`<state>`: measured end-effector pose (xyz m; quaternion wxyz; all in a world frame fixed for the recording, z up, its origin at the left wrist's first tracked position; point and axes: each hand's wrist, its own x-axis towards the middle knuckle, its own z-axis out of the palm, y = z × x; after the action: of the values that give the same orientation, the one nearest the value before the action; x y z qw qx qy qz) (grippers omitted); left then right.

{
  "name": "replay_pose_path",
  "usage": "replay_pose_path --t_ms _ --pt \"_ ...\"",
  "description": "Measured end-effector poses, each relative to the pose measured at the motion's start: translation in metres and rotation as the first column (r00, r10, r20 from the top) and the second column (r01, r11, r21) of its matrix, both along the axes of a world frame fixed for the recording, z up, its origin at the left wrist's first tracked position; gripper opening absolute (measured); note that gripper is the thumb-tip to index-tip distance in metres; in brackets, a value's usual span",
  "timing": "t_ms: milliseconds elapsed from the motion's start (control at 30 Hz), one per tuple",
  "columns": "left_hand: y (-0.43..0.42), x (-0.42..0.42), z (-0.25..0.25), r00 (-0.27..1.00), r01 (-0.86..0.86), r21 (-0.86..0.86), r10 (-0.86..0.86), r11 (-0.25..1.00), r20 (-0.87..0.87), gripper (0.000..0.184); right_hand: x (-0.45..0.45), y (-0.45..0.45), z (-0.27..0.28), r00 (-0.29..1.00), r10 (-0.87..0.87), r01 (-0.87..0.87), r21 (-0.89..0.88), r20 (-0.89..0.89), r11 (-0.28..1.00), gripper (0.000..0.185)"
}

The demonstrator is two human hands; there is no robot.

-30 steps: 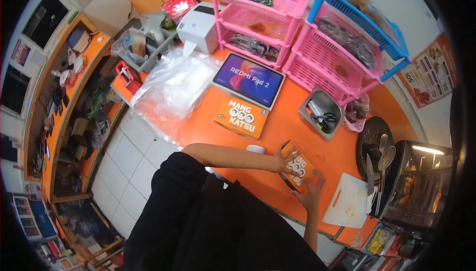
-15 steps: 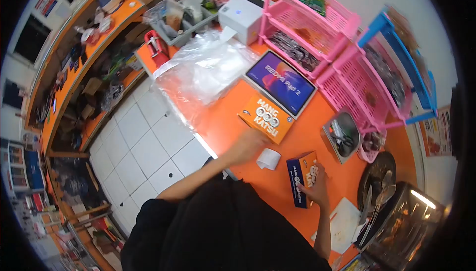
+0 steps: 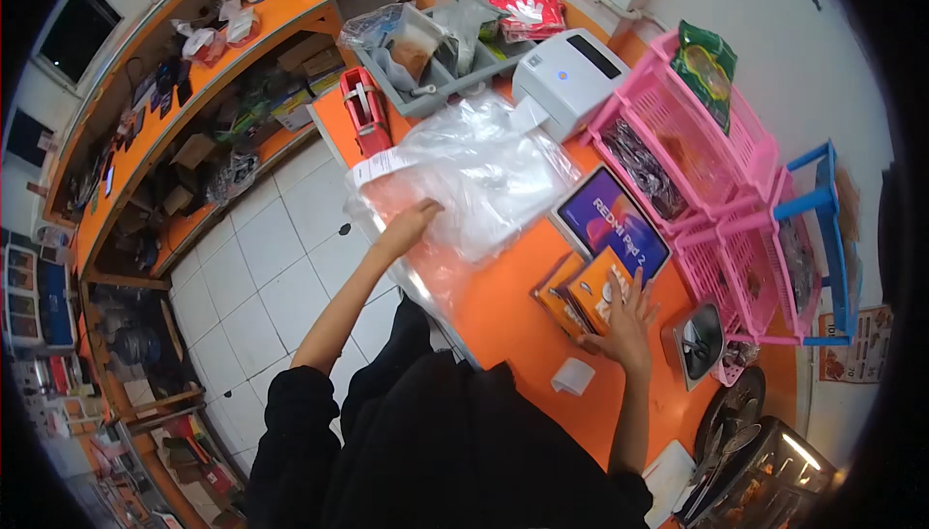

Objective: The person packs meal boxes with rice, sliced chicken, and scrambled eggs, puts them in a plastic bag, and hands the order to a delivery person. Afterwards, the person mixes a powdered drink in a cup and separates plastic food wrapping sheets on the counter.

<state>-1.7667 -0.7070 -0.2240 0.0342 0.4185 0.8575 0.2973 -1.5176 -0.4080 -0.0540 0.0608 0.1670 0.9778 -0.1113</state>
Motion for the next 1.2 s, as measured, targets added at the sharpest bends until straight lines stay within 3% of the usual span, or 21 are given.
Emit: replay_pose_path --t_ms 33,67,133,200,267,300,367,433,467,567,667,767,800,867,933,967,1000,1067,1100,1167,1200 --pt "0.001 -0.005 -0.003 1.000 0.002 -0.044 -0.002 0.999 -0.001 0.039 -0.012 -0.017 0.016 0.999 0.022 -0.027 -0.113 -0.044 0.993 0.080" --pt "0.003 -0.007 -0.004 1.000 0.006 -0.086 -0.006 0.996 0.000 0.043 -0.034 -0.042 0.025 0.980 0.044 -0.114 -0.365 -0.193 0.924 0.074" --pt "0.009 -0.010 0.022 0.998 -0.003 -0.183 0.015 0.983 0.068 0.057 -0.080 -0.094 0.010 0.912 0.207 -0.404 -0.693 -0.354 0.597 0.050" --pt "0.008 -0.018 0.018 0.993 -0.097 -0.134 0.104 0.986 0.047 0.057 -0.133 -0.166 -0.020 0.951 0.150 -0.304 -0.902 -0.270 0.307 0.029" --pt "0.000 -0.029 0.002 0.994 -0.109 -0.116 0.110 0.987 0.008 0.054 -0.185 -0.210 -0.075 0.968 -0.004 -0.161 -0.628 -0.253 0.761 0.024" --pt "-0.002 -0.035 -0.021 0.997 -0.076 -0.120 0.074 0.990 -0.018 0.051 -0.212 -0.213 -0.106 0.936 -0.230 -0.006 -0.668 -0.266 0.744 0.023" --pt "-0.006 -0.035 -0.033 0.999 -0.039 -0.126 0.037 0.991 -0.019 0.044 -0.244 -0.199 -0.213 0.848 -0.351 0.127 -0.490 -0.398 0.862 0.021" --pt "-0.008 -0.032 -0.028 0.999 -0.029 -0.136 0.032 0.990 0.018 0.036 -0.253 -0.176 -0.257 0.863 -0.189 0.105 -0.198 -0.468 0.974 0.020" --pt "-0.010 -0.032 -0.029 0.999 -0.018 -0.044 0.016 0.999 -0.046 0.030 -0.253 -0.165 -0.257 0.887 -0.155 0.091 -0.164 -0.436 0.982 0.020" --pt "-0.010 -0.033 -0.029 0.999 -0.028 -0.004 0.028 1.000 0.035 0.025 -0.253 -0.136 -0.251 0.944 -0.051 0.030 -0.070 -0.327 0.997 0.019" --pt "-0.016 -0.050 -0.017 0.962 0.055 0.213 -0.109 0.976 0.250 0.022 -0.252 -0.132 -0.247 0.960 0.003 -0.012 -0.031 -0.280 0.999 0.018" --pt "-0.019 -0.059 0.021 0.799 0.026 0.215 -0.149 0.976 0.583 0.020 -0.249 -0.126 -0.230 0.963 0.040 -0.042 -0.002 -0.268 0.999 0.018" --pt "-0.016 -0.058 0.016 0.783 0.008 0.313 -0.201 0.950 0.589 0.020 -0.248 -0.126 -0.222 0.964 0.052 -0.052 0.006 -0.262 0.999 0.019" --pt "-0.012 -0.051 0.001 0.750 -0.033 0.495 -0.306 0.868 0.587 0.021 -0.258 -0.159 -0.138 0.969 -0.080 0.007 -0.301 -0.233 0.954 0.017" --pt "-0.013 -0.047 -0.003 0.796 -0.069 0.540 -0.280 0.839 0.537 0.021 -0.259 -0.165 -0.124 0.945 -0.152 0.011 -0.438 -0.289 0.899 0.015" --pt "-0.015 -0.045 -0.005 0.816 -0.086 0.561 -0.265 0.823 0.514 0.021 -0.249 -0.159 -0.149 0.916 -0.159 -0.015 -0.430 -0.367 0.903 0.014" --pt "-0.017 -0.046 -0.004 0.789 -0.043 0.428 -0.232 0.903 0.568 0.021 -0.240 -0.157 -0.164 0.881 -0.165 -0.042 -0.420 -0.444 0.907 0.014" --pt "-0.027 -0.049 -0.004 0.744 0.061 0.134 -0.135 0.989 0.654 0.022 -0.227 -0.181 -0.132 0.919 -0.247 0.032 -0.566 -0.308 0.824 0.015" --pt "-0.033 -0.046 -0.013 0.638 0.009 0.275 -0.217 0.961 0.739 0.022 -0.221 -0.192 -0.107 0.932 -0.277 0.071 -0.630 -0.235 0.773 0.015" --pt "-0.043 -0.046 -0.018 0.497 -0.044 0.397 -0.325 0.917 0.805 0.022 -0.208 -0.206 -0.058 0.992 0.112 -0.113 -0.712 -0.049 0.693 0.018" --pt "-0.047 -0.047 -0.017 0.444 -0.054 0.426 -0.361 0.903 0.820 0.022 -0.209 -0.213 -0.012 0.988 0.095 0.055 -0.854 0.121 0.517 0.020"
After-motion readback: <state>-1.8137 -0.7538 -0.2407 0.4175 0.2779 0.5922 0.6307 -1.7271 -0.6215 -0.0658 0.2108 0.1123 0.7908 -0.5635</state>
